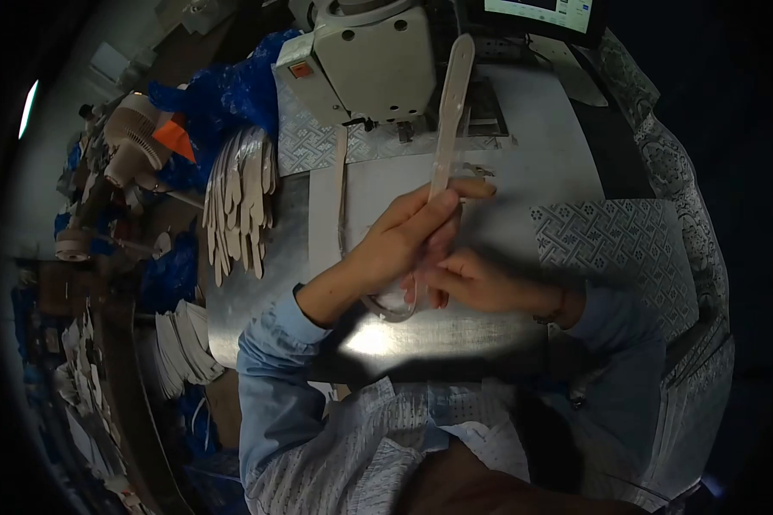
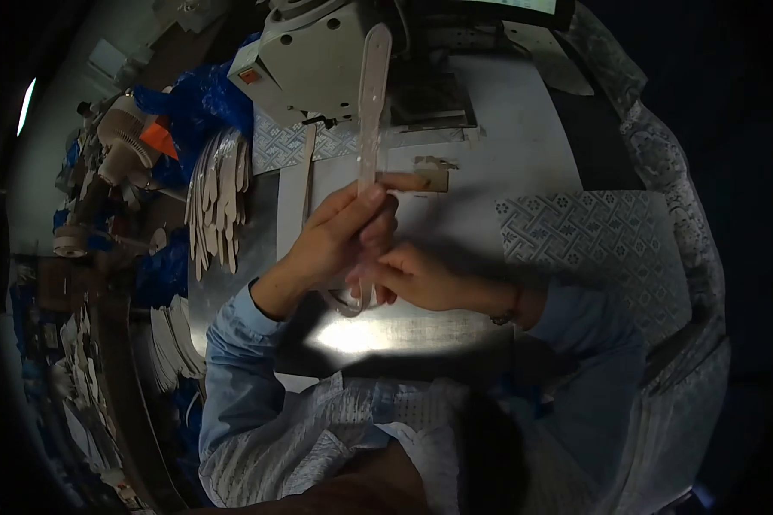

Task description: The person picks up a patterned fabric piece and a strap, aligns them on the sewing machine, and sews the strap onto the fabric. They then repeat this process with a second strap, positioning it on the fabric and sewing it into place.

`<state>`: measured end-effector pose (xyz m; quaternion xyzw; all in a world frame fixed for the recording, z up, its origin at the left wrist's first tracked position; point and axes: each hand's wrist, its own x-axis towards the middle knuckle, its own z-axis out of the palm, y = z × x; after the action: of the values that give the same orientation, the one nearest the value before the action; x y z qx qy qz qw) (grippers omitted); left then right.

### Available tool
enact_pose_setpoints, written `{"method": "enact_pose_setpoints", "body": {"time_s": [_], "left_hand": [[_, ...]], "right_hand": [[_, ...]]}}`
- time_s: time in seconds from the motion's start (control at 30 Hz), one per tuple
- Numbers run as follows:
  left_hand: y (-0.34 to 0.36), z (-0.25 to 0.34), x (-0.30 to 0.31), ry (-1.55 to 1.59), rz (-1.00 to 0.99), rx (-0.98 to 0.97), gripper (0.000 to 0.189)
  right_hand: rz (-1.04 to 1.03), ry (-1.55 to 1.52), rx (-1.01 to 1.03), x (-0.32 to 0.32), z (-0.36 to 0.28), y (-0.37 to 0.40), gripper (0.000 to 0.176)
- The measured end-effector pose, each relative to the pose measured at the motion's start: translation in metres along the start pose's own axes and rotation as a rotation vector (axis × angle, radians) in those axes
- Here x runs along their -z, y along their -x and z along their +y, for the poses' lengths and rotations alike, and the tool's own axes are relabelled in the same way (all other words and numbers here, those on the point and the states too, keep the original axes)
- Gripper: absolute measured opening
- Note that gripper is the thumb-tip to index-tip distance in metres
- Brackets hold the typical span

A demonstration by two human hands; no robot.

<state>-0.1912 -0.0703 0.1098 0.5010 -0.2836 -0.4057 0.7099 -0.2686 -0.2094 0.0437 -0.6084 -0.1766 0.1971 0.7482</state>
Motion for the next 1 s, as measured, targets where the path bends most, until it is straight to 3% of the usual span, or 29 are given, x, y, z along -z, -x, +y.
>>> {"method": "enact_pose_setpoints", "body": {"time_s": [0.03, 0.1, 0.17, 0.23, 0.3, 0.47, 0.53, 0.63, 0.67, 0.73, 0.8, 0.87, 0.93, 0.97, 1.0], "left_hand": [[0.006, -0.004, 0.006, -0.026, -0.031, 0.024, 0.044], [0.016, -0.004, 0.019, 0.055, -0.085, 0.106, 0.043], [0.023, -0.001, 0.029, 0.146, -0.133, 0.181, 0.043], [0.025, 0.001, 0.032, 0.152, -0.167, 0.228, 0.043], [0.021, 0.003, 0.026, 0.146, -0.197, 0.241, 0.044], [0.018, -0.006, 0.024, 0.111, -0.184, 0.263, 0.045], [0.030, -0.009, 0.030, -0.522, 0.026, 0.151, 0.042], [0.062, -0.023, 0.040, -0.783, 0.096, 0.202, 0.044], [0.065, -0.020, 0.048, -0.781, 0.093, 0.208, 0.044], [0.073, -0.015, 0.057, -0.857, -0.126, 0.357, 0.046], [0.063, -0.009, 0.064, -0.902, 0.023, 0.101, 0.049], [0.039, 0.014, 0.065, -0.850, 0.104, 0.124, 0.043], [0.006, 0.009, 0.054, -1.139, 0.278, -0.367, 0.034], [-0.009, 0.006, 0.055, -1.135, 0.296, -0.369, 0.034], [-0.023, 0.001, 0.059, -1.386, 0.170, -0.576, 0.034]], "right_hand": [[0.011, -0.003, 0.008, 0.005, -0.008, 0.004, 0.027], [-0.274, 0.726, 0.071, 0.025, -0.040, 0.020, 0.030], [-0.070, 0.664, -0.240, 0.050, -0.077, 0.027, 0.031], [0.399, 0.519, 0.181, 0.074, -0.093, 0.028, 0.030], [0.627, 0.501, 0.383, 0.090, -0.117, 0.020, 0.027], [0.556, 0.562, 0.352, 0.083, -0.118, -0.016, 0.025], [0.587, 0.590, 0.339, 0.102, -0.116, -0.025, 0.026], [0.774, 0.643, 0.381, 0.126, -0.116, -0.027, 0.027], [0.752, 0.621, 0.334, 0.126, -0.111, -0.030, 0.026], [0.719, 0.595, 0.274, 0.126, -0.104, -0.033, 0.026], [0.677, 0.590, 0.283, 0.127, -0.102, -0.037, 0.026], [0.653, 0.580, 0.261, 0.127, -0.096, -0.042, 0.027], [0.626, 0.575, 0.238, 0.127, -0.087, -0.047, 0.027], [0.626, 0.547, 0.184, 0.126, -0.081, -0.049, 0.025], [0.623, 0.522, 0.131, 0.125, -0.074, -0.053, 0.024]]}}
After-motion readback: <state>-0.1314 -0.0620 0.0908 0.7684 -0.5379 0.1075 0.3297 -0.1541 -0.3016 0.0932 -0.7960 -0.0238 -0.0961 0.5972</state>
